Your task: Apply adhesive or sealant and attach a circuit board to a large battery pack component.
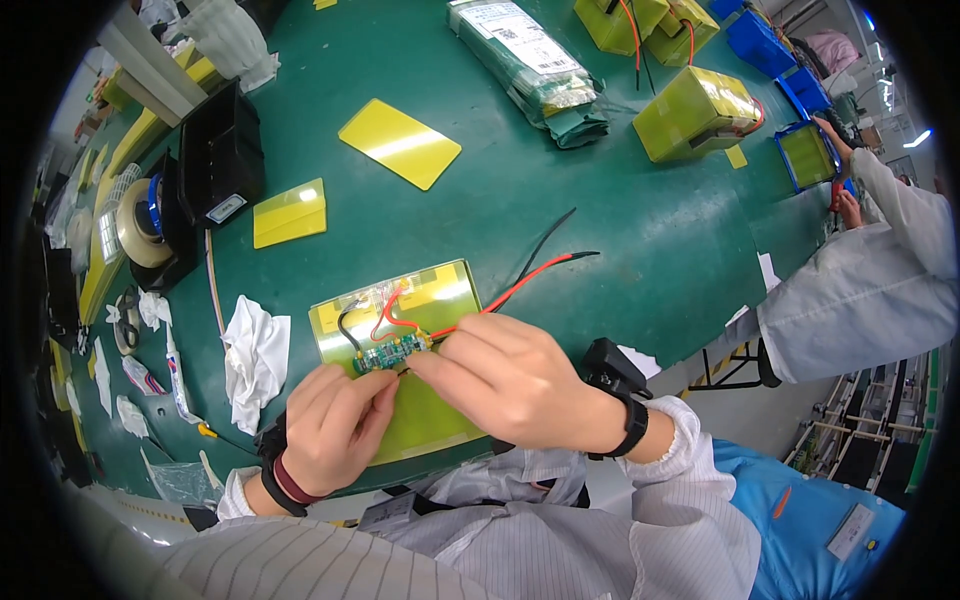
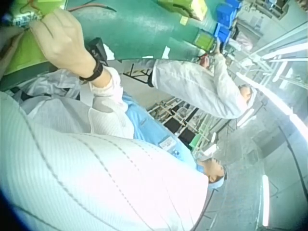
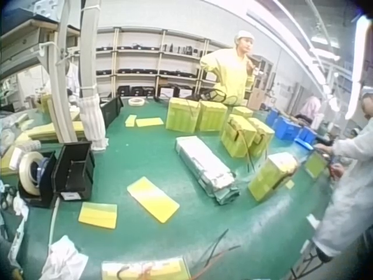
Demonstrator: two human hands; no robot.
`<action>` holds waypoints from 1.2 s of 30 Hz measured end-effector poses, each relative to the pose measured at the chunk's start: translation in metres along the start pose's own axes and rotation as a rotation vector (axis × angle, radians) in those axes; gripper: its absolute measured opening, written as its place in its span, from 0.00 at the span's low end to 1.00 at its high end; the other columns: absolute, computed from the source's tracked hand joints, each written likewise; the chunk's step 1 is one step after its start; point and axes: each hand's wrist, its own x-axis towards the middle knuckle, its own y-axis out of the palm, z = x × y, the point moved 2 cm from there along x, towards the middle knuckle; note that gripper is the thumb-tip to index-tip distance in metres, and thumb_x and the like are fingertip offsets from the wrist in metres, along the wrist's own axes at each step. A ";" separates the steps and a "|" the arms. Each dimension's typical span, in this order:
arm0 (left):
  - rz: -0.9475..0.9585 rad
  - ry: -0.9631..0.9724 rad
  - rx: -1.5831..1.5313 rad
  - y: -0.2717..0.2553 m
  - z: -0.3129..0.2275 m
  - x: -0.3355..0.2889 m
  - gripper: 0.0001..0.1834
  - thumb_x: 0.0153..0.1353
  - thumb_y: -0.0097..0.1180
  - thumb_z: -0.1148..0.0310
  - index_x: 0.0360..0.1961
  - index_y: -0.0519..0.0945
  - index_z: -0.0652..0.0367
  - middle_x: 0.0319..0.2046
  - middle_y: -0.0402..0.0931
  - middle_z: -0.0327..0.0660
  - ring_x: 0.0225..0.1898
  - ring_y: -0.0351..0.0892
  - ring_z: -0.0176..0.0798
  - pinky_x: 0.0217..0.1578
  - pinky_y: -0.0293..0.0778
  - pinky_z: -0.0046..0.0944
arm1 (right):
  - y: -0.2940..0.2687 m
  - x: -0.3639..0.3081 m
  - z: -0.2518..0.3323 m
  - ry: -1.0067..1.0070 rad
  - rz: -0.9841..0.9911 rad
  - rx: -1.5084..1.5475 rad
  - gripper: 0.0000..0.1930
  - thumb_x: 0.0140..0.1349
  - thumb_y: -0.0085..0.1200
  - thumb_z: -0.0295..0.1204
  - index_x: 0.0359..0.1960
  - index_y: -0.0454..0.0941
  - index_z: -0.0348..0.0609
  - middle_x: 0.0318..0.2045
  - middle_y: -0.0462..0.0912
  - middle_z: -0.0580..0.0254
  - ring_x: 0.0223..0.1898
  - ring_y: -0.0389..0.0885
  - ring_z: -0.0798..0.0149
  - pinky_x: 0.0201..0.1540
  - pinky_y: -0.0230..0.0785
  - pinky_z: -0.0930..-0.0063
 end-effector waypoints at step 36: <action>-0.159 -0.165 -0.272 0.001 0.004 -0.007 0.21 0.53 0.63 0.88 0.49 0.77 0.68 0.22 0.73 0.37 0.18 0.74 0.36 0.22 0.69 0.36 | 0.006 0.008 0.009 -0.045 0.085 -0.073 0.17 0.43 0.65 0.24 0.38 0.83 0.32 0.28 0.74 0.61 0.27 0.76 0.62 0.27 0.71 0.69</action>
